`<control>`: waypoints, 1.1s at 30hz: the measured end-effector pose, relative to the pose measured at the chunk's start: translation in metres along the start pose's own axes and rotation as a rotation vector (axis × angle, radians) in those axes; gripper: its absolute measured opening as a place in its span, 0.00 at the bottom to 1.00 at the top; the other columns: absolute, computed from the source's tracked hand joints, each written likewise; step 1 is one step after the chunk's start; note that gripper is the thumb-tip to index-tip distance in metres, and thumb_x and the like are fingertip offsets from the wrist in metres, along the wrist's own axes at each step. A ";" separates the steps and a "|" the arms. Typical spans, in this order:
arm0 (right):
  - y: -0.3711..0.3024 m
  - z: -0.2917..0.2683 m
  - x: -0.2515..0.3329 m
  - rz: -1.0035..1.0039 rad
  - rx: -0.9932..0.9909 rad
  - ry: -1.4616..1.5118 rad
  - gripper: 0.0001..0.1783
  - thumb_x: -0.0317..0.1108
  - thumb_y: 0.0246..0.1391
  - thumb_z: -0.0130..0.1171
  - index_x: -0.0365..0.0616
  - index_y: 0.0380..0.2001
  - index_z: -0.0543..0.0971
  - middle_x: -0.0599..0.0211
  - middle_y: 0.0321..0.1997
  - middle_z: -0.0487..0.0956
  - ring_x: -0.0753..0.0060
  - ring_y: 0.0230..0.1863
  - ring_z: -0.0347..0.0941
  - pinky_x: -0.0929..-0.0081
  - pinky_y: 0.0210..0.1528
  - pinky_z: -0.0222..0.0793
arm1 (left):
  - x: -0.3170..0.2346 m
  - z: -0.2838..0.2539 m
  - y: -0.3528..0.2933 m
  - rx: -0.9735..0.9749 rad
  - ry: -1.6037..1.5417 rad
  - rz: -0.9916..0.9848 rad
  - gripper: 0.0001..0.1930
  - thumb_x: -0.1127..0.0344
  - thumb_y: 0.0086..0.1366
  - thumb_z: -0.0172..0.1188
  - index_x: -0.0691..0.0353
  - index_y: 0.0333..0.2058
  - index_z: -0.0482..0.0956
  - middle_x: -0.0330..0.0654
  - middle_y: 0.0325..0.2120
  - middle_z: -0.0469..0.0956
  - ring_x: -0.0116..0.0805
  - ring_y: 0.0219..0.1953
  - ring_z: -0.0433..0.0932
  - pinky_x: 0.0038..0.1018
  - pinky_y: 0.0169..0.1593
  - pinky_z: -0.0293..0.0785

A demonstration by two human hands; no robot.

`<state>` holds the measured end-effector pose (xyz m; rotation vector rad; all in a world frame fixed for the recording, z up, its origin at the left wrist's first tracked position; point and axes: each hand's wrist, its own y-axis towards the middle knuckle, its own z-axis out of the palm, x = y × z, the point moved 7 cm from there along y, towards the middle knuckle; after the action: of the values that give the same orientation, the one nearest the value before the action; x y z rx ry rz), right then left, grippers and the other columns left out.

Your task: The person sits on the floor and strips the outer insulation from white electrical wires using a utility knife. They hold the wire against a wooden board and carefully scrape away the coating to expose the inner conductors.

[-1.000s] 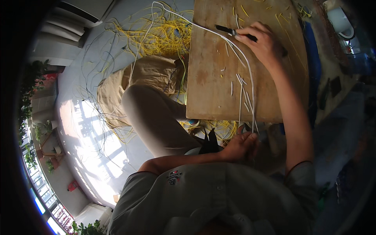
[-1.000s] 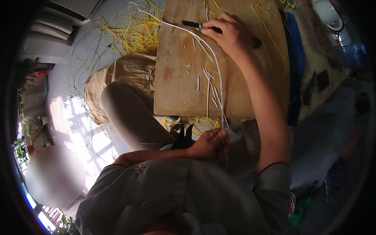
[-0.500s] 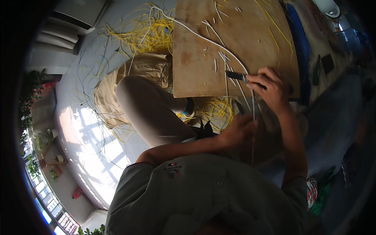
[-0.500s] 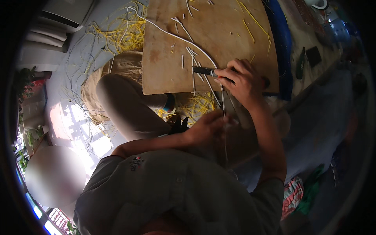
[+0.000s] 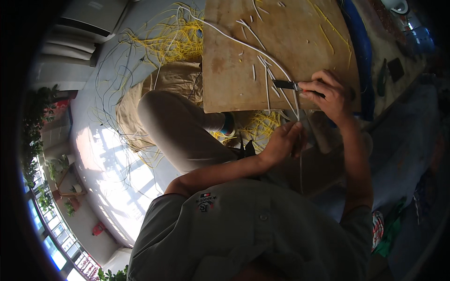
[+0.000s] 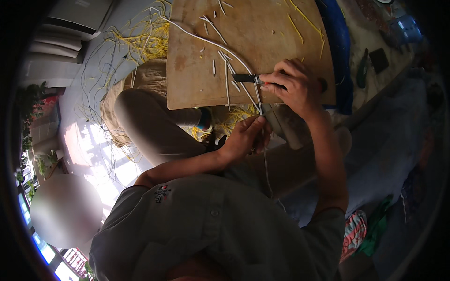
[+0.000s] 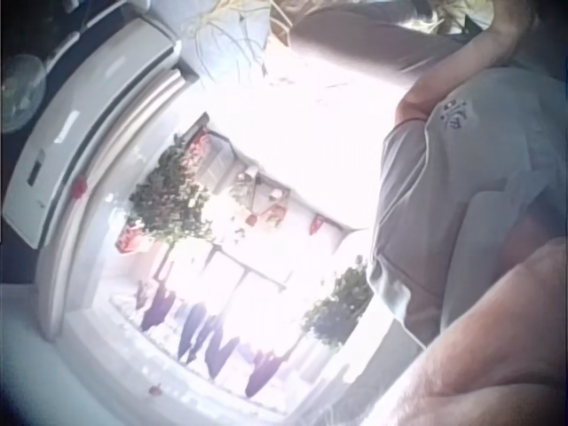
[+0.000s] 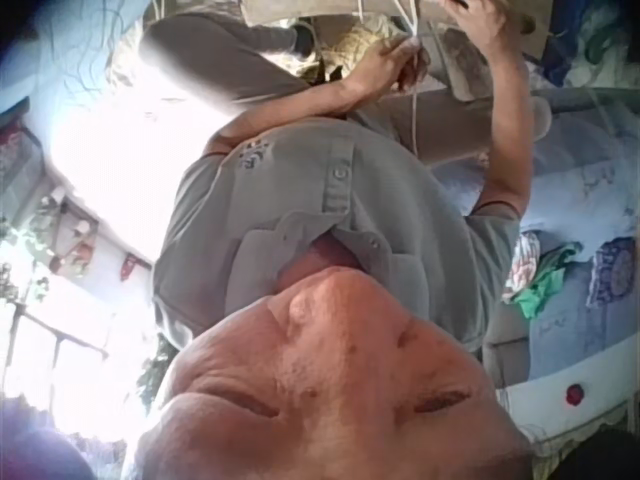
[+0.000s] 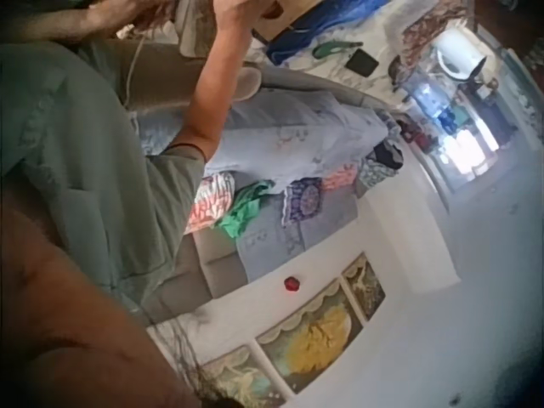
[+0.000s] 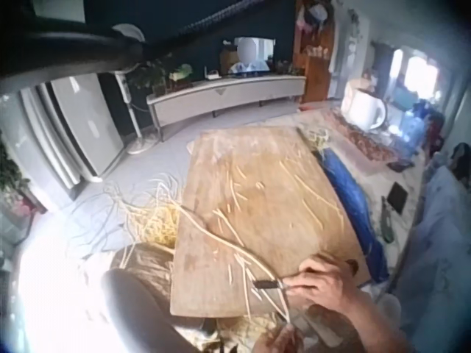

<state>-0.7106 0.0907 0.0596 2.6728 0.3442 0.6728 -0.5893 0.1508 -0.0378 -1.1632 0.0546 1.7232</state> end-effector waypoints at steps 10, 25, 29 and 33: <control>0.013 -0.001 -0.003 -0.090 0.069 -0.031 0.11 0.37 0.33 0.66 0.53 0.26 0.81 0.77 0.25 0.69 0.71 0.31 0.67 0.72 0.33 0.65 | -0.005 0.000 -0.001 -0.003 0.065 -0.025 0.18 0.55 0.69 0.39 0.60 0.29 0.70 0.36 0.15 0.69 0.21 0.14 0.65 0.18 0.16 0.59; 0.077 0.039 -0.004 -0.169 -0.048 -0.075 0.08 0.42 0.40 0.63 0.56 0.25 0.81 0.78 0.26 0.69 0.73 0.33 0.67 0.73 0.36 0.66 | 0.017 -0.001 0.000 0.077 0.173 -0.059 0.18 0.54 0.69 0.39 0.60 0.27 0.70 0.35 0.16 0.69 0.22 0.15 0.65 0.19 0.20 0.63; 0.102 0.055 -0.012 -0.209 -0.030 -0.032 0.08 0.44 0.40 0.62 0.57 0.26 0.81 0.77 0.26 0.69 0.73 0.34 0.68 0.74 0.36 0.66 | 0.009 0.002 -0.004 0.086 0.112 -0.074 0.18 0.55 0.69 0.38 0.61 0.28 0.69 0.36 0.16 0.69 0.23 0.15 0.66 0.20 0.21 0.64; 0.067 0.025 -0.012 -0.152 -0.014 0.011 0.10 0.40 0.35 0.66 0.55 0.26 0.81 0.76 0.26 0.69 0.72 0.31 0.68 0.72 0.33 0.66 | 0.001 0.004 -0.009 0.077 0.024 -0.097 0.18 0.56 0.70 0.37 0.61 0.28 0.69 0.37 0.16 0.69 0.23 0.15 0.67 0.20 0.20 0.64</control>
<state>-0.6991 0.0190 0.0613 2.5982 0.5374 0.6410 -0.5855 0.1578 -0.0323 -1.1120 0.0776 1.6082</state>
